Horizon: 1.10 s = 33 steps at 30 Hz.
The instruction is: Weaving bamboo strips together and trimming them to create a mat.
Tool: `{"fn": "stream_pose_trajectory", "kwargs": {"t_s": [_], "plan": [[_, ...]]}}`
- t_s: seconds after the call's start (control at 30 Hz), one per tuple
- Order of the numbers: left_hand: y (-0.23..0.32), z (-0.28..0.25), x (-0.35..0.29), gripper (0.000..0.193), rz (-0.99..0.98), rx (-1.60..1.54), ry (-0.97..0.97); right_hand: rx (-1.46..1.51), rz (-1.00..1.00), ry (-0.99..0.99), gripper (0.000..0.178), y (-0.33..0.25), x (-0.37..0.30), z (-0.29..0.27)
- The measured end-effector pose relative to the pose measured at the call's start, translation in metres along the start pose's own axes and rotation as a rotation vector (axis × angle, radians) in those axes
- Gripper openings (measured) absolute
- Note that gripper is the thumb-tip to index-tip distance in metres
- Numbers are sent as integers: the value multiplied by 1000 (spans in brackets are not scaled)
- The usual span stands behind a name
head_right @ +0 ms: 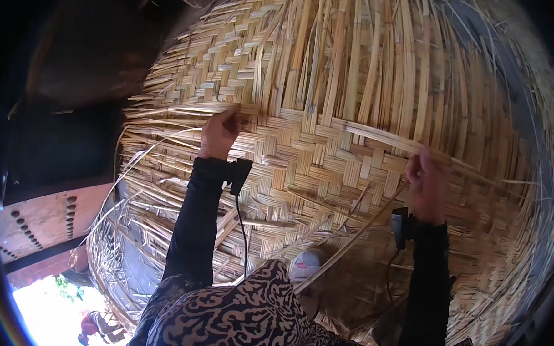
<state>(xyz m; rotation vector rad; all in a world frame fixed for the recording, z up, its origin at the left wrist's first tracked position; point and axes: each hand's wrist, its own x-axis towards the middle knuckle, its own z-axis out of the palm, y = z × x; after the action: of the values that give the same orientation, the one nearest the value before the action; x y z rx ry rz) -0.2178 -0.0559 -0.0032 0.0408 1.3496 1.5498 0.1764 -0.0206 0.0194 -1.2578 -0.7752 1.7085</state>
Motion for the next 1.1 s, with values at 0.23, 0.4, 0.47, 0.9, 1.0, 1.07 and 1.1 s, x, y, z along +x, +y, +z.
{"fn": "stream_pose_trajectory", "kwargs": {"t_s": [0.23,0.4,0.47,0.9,1.0,1.07,1.1], "plan": [[0,23,-8,13,82,256,78,-1176,-932,-109,14,-11,14,61],[0,23,-5,11,117,314,176,-1648,-851,-196,15,1,47,64],[4,20,1,11,151,326,153,-1764,-782,-230,15,-5,55,72],[69,54,-26,31,216,940,-123,-1254,-869,-246,17,-105,110,-1],[16,72,-60,28,153,817,-476,-1314,-259,-373,19,-134,92,-120],[-34,91,-78,29,-137,702,-731,-762,73,-199,25,-112,47,-168],[-44,99,-91,32,-236,738,-793,-584,295,-225,25,-113,22,-142]]}}
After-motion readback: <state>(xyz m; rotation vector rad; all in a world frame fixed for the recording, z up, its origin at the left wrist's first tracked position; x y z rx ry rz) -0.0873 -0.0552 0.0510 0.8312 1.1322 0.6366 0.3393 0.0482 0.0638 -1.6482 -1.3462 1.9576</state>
